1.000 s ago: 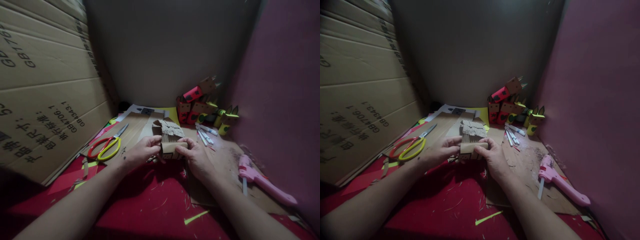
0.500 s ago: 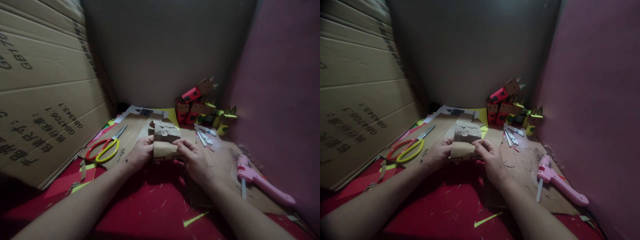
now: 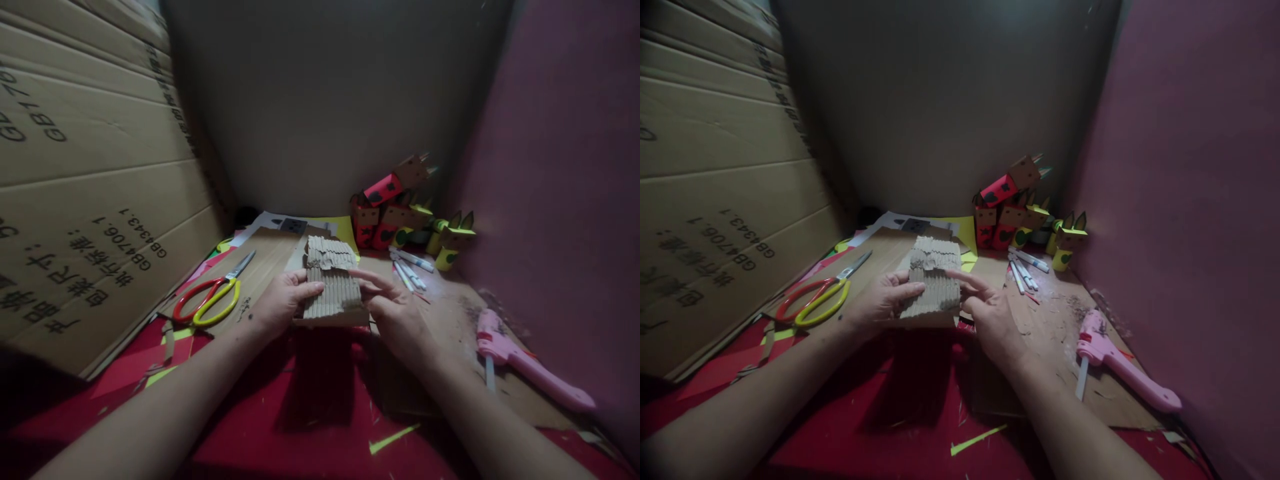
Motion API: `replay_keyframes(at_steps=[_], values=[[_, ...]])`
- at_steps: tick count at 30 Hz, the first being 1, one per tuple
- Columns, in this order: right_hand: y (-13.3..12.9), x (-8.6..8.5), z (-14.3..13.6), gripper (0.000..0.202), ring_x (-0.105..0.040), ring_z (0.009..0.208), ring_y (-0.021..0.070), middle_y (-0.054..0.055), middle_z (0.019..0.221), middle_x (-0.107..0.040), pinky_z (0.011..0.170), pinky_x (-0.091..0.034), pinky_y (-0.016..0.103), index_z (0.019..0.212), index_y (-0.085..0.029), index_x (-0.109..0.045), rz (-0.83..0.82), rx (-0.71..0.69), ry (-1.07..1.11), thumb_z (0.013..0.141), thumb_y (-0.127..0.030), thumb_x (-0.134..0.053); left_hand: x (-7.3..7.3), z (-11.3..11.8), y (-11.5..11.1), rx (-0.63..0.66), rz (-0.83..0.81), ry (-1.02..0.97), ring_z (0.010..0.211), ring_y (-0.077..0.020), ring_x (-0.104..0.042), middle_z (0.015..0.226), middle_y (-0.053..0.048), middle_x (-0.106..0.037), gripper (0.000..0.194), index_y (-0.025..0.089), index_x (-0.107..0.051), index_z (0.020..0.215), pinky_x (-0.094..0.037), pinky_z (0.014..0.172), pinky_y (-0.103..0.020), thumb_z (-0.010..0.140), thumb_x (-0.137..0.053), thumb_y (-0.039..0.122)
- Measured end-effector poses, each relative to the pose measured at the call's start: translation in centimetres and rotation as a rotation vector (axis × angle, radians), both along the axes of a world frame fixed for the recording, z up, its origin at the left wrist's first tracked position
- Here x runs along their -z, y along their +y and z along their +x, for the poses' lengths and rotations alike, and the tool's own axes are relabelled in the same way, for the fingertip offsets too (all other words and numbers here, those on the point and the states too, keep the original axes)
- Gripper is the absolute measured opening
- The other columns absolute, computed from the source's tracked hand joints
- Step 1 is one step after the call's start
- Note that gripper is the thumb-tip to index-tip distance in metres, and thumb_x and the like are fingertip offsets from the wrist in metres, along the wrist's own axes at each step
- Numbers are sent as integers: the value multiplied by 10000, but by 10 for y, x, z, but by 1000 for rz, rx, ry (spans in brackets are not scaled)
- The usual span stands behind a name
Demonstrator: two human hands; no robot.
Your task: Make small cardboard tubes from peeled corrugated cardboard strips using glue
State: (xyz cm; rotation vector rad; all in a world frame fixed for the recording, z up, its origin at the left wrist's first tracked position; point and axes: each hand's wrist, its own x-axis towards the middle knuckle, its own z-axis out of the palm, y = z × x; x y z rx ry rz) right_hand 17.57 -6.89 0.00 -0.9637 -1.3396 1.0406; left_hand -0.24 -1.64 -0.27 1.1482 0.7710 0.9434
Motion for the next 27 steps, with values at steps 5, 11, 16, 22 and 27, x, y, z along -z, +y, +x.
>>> replay_keyframes(at_steps=[5,11,16,22,27], values=[[0,3,4,595,-429,1220,214,8,1345,-455,941,-445,424,1195,-363,-556,439,163,-322,710,-26,-480,-2,-3,1,-2,-14,24,552,-151,-622,684,-44,-675,245,117,-630,889,-475,492,-234,677,-690,225],[-6,3,4,571,-441,1231,191,-3,1385,-398,973,-447,422,1195,-404,-538,675,16,-478,803,5,-465,-3,-1,-2,-31,-13,41,564,-147,-617,690,-51,-687,243,105,-638,868,-472,536,-244,647,-685,194],[-14,2,-2,405,-513,1174,183,93,1346,-477,899,-510,342,1143,-259,-607,960,-12,-755,839,-21,-485,-2,-3,-3,-113,14,94,495,-136,-577,560,-15,-640,104,111,-610,643,-416,481,-227,590,-681,165],[-14,-1,-8,230,-534,1145,239,43,1161,-649,972,-469,426,1035,-178,-657,1261,77,-1050,829,-121,-573,-7,-2,-5,-42,-111,-16,539,-161,-599,579,-30,-650,116,106,-626,658,-450,576,-280,548,-658,126],[-21,0,-8,472,-525,1163,236,86,1208,-606,976,-456,425,1257,-281,-504,1334,111,-1110,809,-191,-621,-15,0,-10,-69,-128,-8,481,-140,-575,491,-6,-615,62,110,-599,570,-439,543,-255,542,-652,96]])
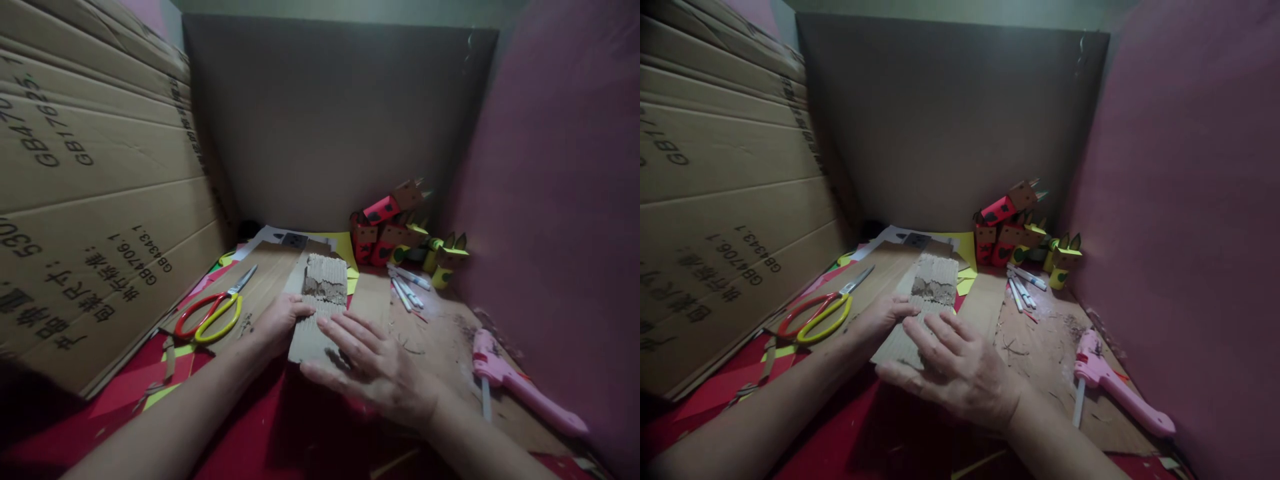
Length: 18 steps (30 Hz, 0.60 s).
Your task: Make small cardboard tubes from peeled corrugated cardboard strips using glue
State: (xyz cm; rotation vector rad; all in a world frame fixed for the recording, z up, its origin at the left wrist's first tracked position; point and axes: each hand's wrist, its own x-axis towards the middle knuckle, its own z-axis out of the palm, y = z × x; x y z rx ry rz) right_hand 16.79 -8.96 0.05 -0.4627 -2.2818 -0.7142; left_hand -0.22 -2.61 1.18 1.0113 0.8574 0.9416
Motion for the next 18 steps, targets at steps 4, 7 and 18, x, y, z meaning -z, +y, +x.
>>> replay_keyframes(at_steps=[4,7,18], values=[[-6,-1,2,432,-529,1156,225,26,1193,-621,1003,-440,410,1253,-288,-514,67,9,-56,830,-249,-593,3,0,2,47,19,6,563,-175,-629,563,-36,-656,128,95,-626,673,-475,571,-265,548,-648,112],[-5,-6,5,379,-519,1159,236,23,1262,-582,1013,-433,418,1237,-186,-536,45,84,-178,861,-149,-503,9,-2,6,43,44,9,459,-143,-582,525,-17,-624,142,100,-612,712,-465,474,-243,577,-632,140],[14,-1,18,328,-548,935,201,28,1041,-687,944,-451,388,1159,-150,-576,126,242,-27,873,-80,-432,17,1,4,199,163,-15,414,-129,-566,570,-39,-633,174,120,-545,850,-475,354,-212,778,-574,276]])
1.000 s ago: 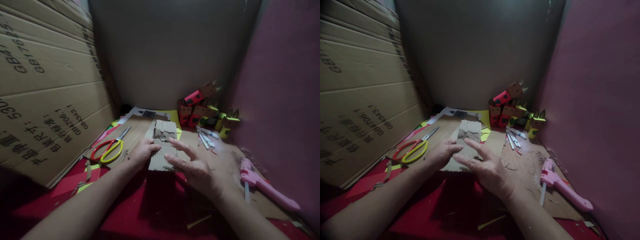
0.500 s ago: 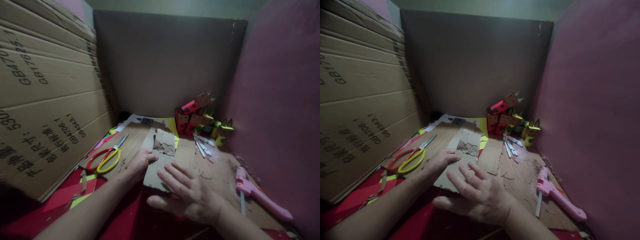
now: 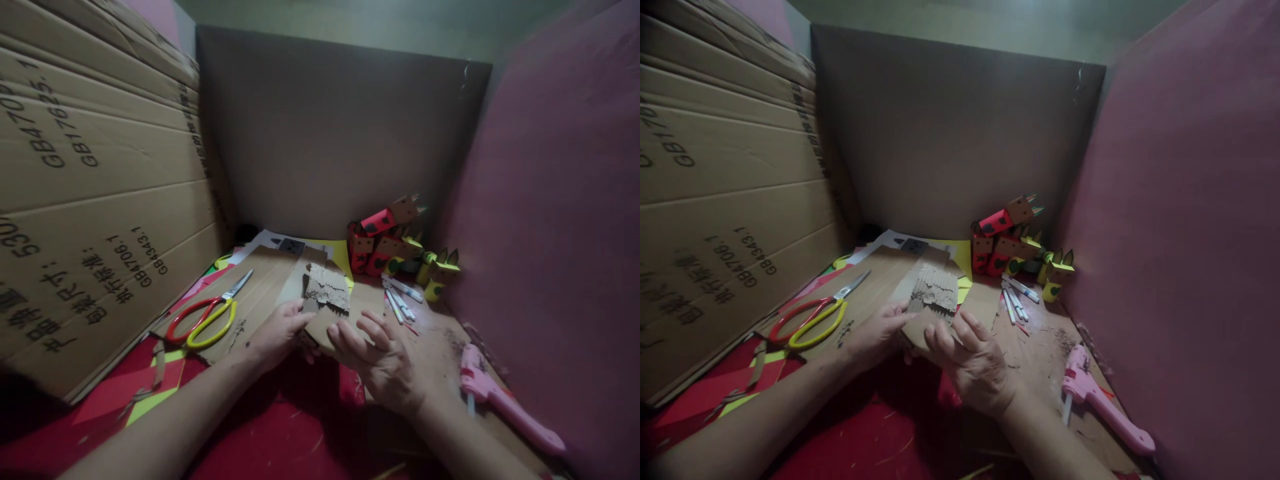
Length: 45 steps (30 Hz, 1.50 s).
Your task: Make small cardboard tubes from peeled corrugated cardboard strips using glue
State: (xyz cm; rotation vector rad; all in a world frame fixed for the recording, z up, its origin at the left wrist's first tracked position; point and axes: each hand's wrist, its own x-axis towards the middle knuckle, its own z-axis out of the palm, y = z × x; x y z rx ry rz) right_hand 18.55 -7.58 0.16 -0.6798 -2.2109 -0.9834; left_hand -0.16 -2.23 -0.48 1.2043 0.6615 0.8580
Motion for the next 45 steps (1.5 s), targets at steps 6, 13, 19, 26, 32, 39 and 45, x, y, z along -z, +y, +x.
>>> replay_keyframes(at_steps=[6,13,19,26,32,39,45], values=[[5,9,-6,332,-590,769,184,86,894,-687,675,-503,341,1180,-143,-505,-302,-209,331,879,-66,-387,1,5,-7,63,96,-75,486,-133,-592,656,-57,-647,121,125,-511,873,-495,415,-221,789,-553,201],[2,3,-15,187,-554,793,182,44,823,-627,686,-476,320,837,-216,-655,-563,-180,751,764,-67,-570,-2,9,-9,-69,106,-172,483,-115,-585,745,3,-622,491,197,-402,1095,-494,430,-216,682,-663,153],[6,10,-8,330,-593,761,158,26,806,-625,655,-487,276,912,-250,-684,-574,-251,820,755,-14,-513,-10,7,-17,-165,224,-5,497,-104,-552,691,27,-605,423,210,-505,1073,-453,488,-212,676,-646,179],[6,11,3,364,-583,759,166,52,812,-611,652,-476,274,900,-205,-640,-351,-160,602,727,31,-423,2,-2,-13,-302,735,385,700,-124,-544,754,0,-611,146,190,-635,803,-410,652,-205,759,-505,142],[9,19,-9,147,-489,663,138,-3,702,-477,563,-406,228,585,-193,-606,-737,-90,1020,643,-67,-555,8,-2,-13,-298,731,402,552,-92,-491,618,34,-534,89,181,-556,733,-388,531,-184,774,-484,146],[13,19,-8,106,-510,953,215,51,959,-523,800,-414,313,523,-171,-581,-969,-194,1327,582,-100,-632,10,6,-11,-231,371,172,433,-109,-557,520,28,-602,78,180,-496,723,-432,419,-194,774,-536,223],[13,13,-8,116,-516,997,227,59,1022,-544,834,-410,356,511,-178,-561,-937,-196,1382,585,-117,-626,6,10,-15,-251,228,89,388,-118,-573,473,25,-605,155,169,-494,696,-454,376,-195,718,-611,269]])
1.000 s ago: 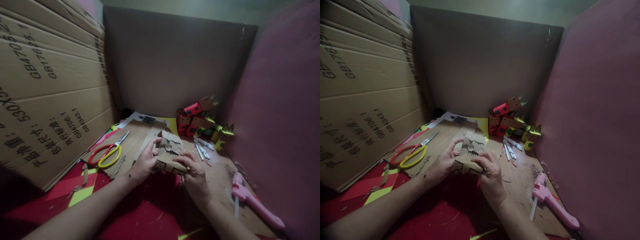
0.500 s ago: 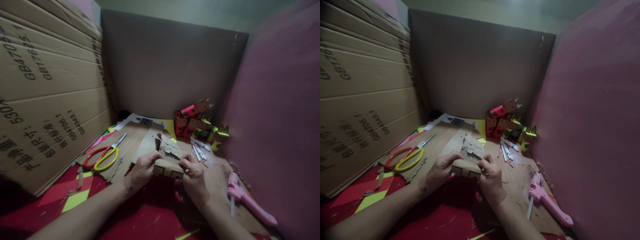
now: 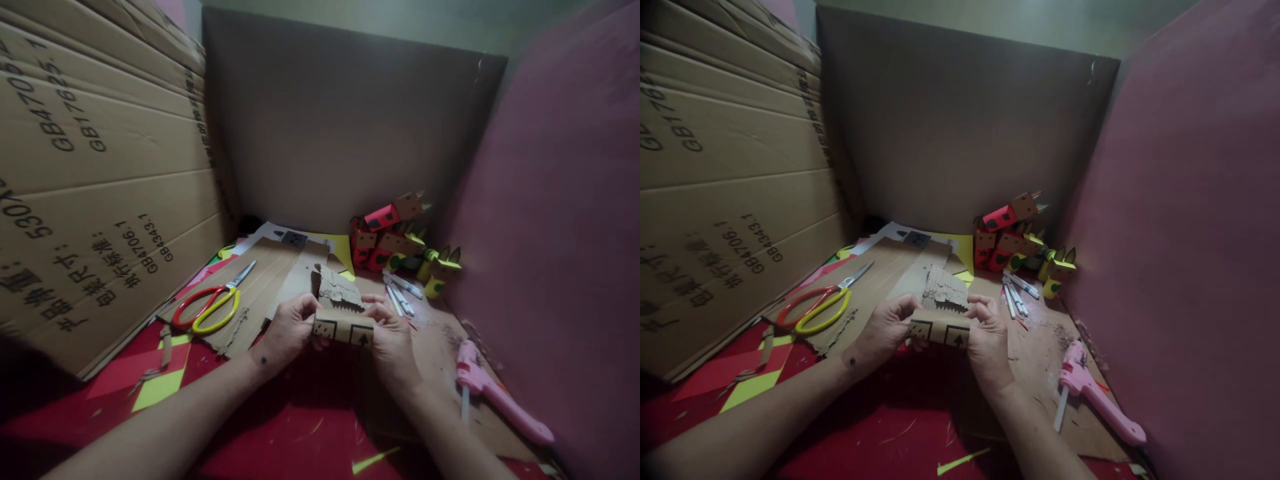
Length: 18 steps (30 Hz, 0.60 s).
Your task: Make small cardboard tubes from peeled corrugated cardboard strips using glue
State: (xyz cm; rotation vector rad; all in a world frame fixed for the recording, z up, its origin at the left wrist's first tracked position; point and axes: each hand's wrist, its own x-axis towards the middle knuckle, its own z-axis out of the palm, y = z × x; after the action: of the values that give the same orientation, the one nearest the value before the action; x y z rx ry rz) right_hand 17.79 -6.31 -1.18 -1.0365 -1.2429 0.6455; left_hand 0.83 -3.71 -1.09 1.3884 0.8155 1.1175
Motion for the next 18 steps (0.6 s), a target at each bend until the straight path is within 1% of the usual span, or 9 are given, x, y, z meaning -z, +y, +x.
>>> replay_keyframes(at_steps=[2,4,6,7,8,10,13,15,18], values=[[0,-1,-1,115,-501,1068,249,74,1085,-560,854,-409,372,504,-178,-573,-3,-1,35,564,-115,-649,0,0,-1,-4,16,1,386,-117,-575,469,27,-605,141,168,-500,694,-448,373,-188,701,-618,245],[0,-3,-3,134,-532,1048,254,79,1015,-612,834,-427,365,495,-176,-565,-78,-51,149,539,-112,-674,1,0,-2,-14,36,14,384,-116,-574,463,29,-604,116,170,-504,690,-440,370,-183,706,-603,227],[-2,-4,-6,164,-609,826,216,40,761,-641,721,-468,333,497,-182,-536,-185,-132,298,532,-141,-691,3,-1,-2,-32,71,41,386,-116,-572,464,29,-604,91,172,-510,690,-433,372,-183,718,-584,217],[-3,-5,-8,184,-602,676,182,3,626,-607,639,-473,307,497,-185,-517,-226,-172,351,529,-158,-696,3,-1,-2,-39,90,56,388,-115,-570,464,29,-603,84,172,-513,689,-433,375,-185,723,-577,215],[-4,-6,-9,193,-559,552,146,-32,529,-555,560,-459,276,500,-187,-505,-252,-200,381,533,-172,-695,3,-2,-2,-40,97,67,388,-115,-566,464,31,-600,82,174,-513,688,-434,377,-189,724,-572,216],[-6,-7,-11,183,-452,429,90,-71,445,-477,454,-394,219,505,-184,-504,-255,-211,376,541,-172,-683,2,-2,-1,-25,58,70,381,-119,-557,456,38,-588,88,178,-507,686,-434,375,-199,715,-575,226],[-8,-8,-12,155,-415,426,71,-72,452,-476,422,-346,191,505,-176,-516,-230,-201,334,559,-167,-661,-3,-1,0,-8,-29,46,375,-99,-524,452,53,-558,132,173,-490,639,-401,371,-182,657,-614,214],[-8,-7,-11,131,-426,448,77,-67,467,-488,433,-353,193,513,-178,-524,-219,-192,294,574,-170,-640,-7,-1,1,-32,-33,46,396,-73,-496,474,58,-543,131,159,-503,612,-366,383,-159,626,-630,183],[-8,-8,-10,115,-446,489,89,-61,483,-502,463,-371,198,500,-179,-529,-201,-177,260,560,-140,-620,-12,-1,1,-85,-51,34,412,-57,-460,509,62,-546,100,155,-536,636,-343,394,-153,593,-624,139]])
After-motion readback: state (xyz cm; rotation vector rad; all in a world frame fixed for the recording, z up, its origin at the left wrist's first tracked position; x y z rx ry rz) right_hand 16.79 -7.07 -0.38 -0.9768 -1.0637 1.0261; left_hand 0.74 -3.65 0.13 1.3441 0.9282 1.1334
